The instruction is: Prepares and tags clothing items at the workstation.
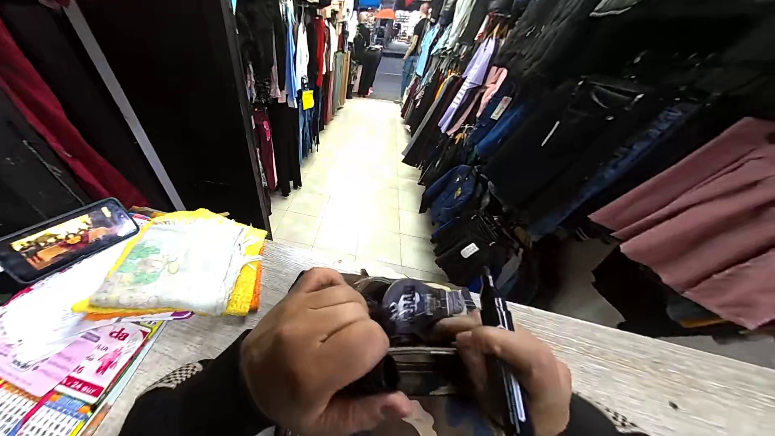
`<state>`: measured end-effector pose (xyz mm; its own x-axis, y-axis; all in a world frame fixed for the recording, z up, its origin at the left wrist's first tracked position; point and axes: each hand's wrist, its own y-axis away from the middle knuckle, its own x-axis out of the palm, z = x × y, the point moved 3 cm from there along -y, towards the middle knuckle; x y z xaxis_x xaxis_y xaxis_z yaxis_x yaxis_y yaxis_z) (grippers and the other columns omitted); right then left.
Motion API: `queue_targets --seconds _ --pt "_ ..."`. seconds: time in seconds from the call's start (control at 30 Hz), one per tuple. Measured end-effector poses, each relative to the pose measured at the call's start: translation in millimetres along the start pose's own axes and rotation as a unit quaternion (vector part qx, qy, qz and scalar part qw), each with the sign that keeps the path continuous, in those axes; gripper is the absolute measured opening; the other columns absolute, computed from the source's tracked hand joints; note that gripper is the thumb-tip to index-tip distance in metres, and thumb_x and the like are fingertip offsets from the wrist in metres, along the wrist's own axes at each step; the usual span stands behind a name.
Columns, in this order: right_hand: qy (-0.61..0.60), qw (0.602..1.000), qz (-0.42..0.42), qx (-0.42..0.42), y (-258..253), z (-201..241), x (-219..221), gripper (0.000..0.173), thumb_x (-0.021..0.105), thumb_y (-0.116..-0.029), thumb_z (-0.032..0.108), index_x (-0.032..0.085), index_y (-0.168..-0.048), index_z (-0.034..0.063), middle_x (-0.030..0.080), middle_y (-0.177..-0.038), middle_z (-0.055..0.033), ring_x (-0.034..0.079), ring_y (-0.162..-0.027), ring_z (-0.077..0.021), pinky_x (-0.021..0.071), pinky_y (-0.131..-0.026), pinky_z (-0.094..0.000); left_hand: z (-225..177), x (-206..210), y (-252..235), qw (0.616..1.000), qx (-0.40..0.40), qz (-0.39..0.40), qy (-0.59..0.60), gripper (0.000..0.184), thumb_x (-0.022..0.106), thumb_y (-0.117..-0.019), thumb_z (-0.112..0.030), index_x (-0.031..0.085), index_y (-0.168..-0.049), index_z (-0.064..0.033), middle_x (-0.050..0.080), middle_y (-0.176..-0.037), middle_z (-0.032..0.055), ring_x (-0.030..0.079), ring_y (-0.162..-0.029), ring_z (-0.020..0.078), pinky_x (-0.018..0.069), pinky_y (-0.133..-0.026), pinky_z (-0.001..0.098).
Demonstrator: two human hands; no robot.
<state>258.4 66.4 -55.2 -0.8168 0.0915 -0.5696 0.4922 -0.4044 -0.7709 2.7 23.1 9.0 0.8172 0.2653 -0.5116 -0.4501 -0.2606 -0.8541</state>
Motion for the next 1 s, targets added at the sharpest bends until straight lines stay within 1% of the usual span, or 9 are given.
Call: queue_targets --seconds 0.2,0.33,0.43,0.53,0.63,0.7,0.8,0.9,1.0 --pt "0.018 0.999 -0.027 -0.026 -2.4 3.3 6.9 0.011 0.055 -0.1032 0.017 0.062 -0.111 0.0145 0.073 -0.093 -0.0025 0.071 -0.084 -0.0131 0.0589 -0.076 -0.0301 6.4 7.2 -0.4 0.991 -0.042 0.035 -0.119 0.050 0.034 -0.1098 -0.047 0.061 -0.088 -0.0107 0.062 -0.079 0.0021 0.062 -0.084 0.0135 0.0454 -0.086 0.0319" --pt "0.004 0.999 -0.017 -0.045 -2.9 5.1 9.3 0.011 0.055 -0.1031 0.019 0.062 -0.109 0.0145 0.074 -0.094 -0.0028 0.072 -0.086 -0.0144 0.0577 -0.075 -0.0319 10.9 11.5 -0.9 0.976 -0.134 0.074 -0.155 0.044 0.041 -0.1094 -0.041 0.065 -0.121 -0.0066 0.069 -0.126 0.0081 0.067 -0.112 0.0180 0.0554 -0.089 0.0347" --pt "-0.042 0.998 -0.024 -0.026 -5.4 6.8 5.9 0.010 0.054 -0.1032 0.019 0.060 -0.110 0.0165 0.073 -0.098 -0.0018 0.071 -0.089 -0.0131 0.0584 -0.078 -0.0300 10.3 8.6 -2.7 0.981 -0.152 0.086 -0.088 0.045 0.040 -0.1093 -0.041 0.063 -0.135 -0.0111 0.069 -0.122 0.0008 0.063 -0.101 0.0129 0.0505 -0.084 0.0327" --pt "-0.085 0.991 -0.103 0.001 -5.2 4.4 6.1 0.014 0.056 -0.1046 0.023 0.057 -0.118 0.0207 0.066 -0.093 0.0004 0.069 -0.085 -0.0111 0.0612 -0.074 -0.0279 8.6 2.4 0.2 0.989 -0.124 0.086 -0.007 0.048 0.034 -0.1101 -0.044 0.068 -0.121 -0.0129 0.071 -0.110 -0.0028 0.062 -0.098 0.0077 0.0481 -0.086 0.0301" --pt "-0.103 0.985 -0.138 0.017 -10.1 3.2 5.7 0.016 0.054 -0.1059 0.027 0.057 -0.121 0.0242 0.069 -0.095 0.0014 0.071 -0.086 -0.0133 0.0620 -0.077 -0.0292 7.3 1.3 6.5 0.989 -0.095 0.116 -0.019 0.050 0.034 -0.1102 -0.045 0.070 -0.109 -0.0110 0.070 -0.095 0.0017 0.062 -0.092 0.0134 0.0466 -0.083 0.0318" --pt "-0.123 0.981 -0.144 0.050 -12.0 1.6 5.7 0.020 0.052 -0.1065 0.031 0.054 -0.127 0.0270 0.072 -0.102 0.0004 0.074 -0.084 -0.0166 0.0646 -0.075 -0.0311 3.8 2.1 6.4 0.986 -0.072 0.144 -0.053 0.050 0.034 -0.1097 -0.045 0.071 -0.105 -0.0118 0.069 -0.090 0.0030 0.063 -0.090 0.0174 0.0469 -0.082 0.0332" --pt "-0.134 0.971 -0.119 0.158 -13.2 -4.1 6.3 0.030 0.047 -0.1086 0.036 0.045 -0.136 0.0240 0.066 -0.129 -0.0006 0.072 -0.069 -0.0153 0.0642 -0.057 -0.0310 -4.3 3.3 2.0 0.981 -0.030 0.174 -0.082 0.047 0.035 -0.1095 -0.043 0.070 -0.103 -0.0124 0.068 -0.088 0.0043 0.062 -0.088 0.0227 0.0451 -0.078 0.0348" --pt "-0.088 0.960 -0.066 0.258 -19.4 -2.9 8.5 0.033 0.051 -0.1055 0.039 0.048 -0.132 0.0195 0.071 -0.105 0.0046 0.067 -0.063 -0.0105 0.0597 -0.051 -0.0302 -15.3 4.2 0.2 0.975 0.000 0.193 -0.114 0.038 0.041 -0.1080 -0.037 0.069 -0.101 -0.0132 0.067 -0.087 0.0037 0.060 -0.087 0.0240 0.0411 -0.075 0.0356" --pt "-0.105 0.950 0.017 0.292 -22.9 -3.8 9.7 0.043 0.064 -0.0966 0.051 0.049 -0.125 0.0219 0.074 -0.099 0.0080 0.071 -0.078 -0.0067 0.0600 -0.064 -0.0273 -25.6 6.1 -0.1 0.965 -0.008 0.214 -0.151 0.032 0.045 -0.1068 -0.036 0.068 -0.102 -0.0146 0.067 -0.091 0.0034 0.057 -0.088 0.0238 0.0364 -0.076 0.0359"
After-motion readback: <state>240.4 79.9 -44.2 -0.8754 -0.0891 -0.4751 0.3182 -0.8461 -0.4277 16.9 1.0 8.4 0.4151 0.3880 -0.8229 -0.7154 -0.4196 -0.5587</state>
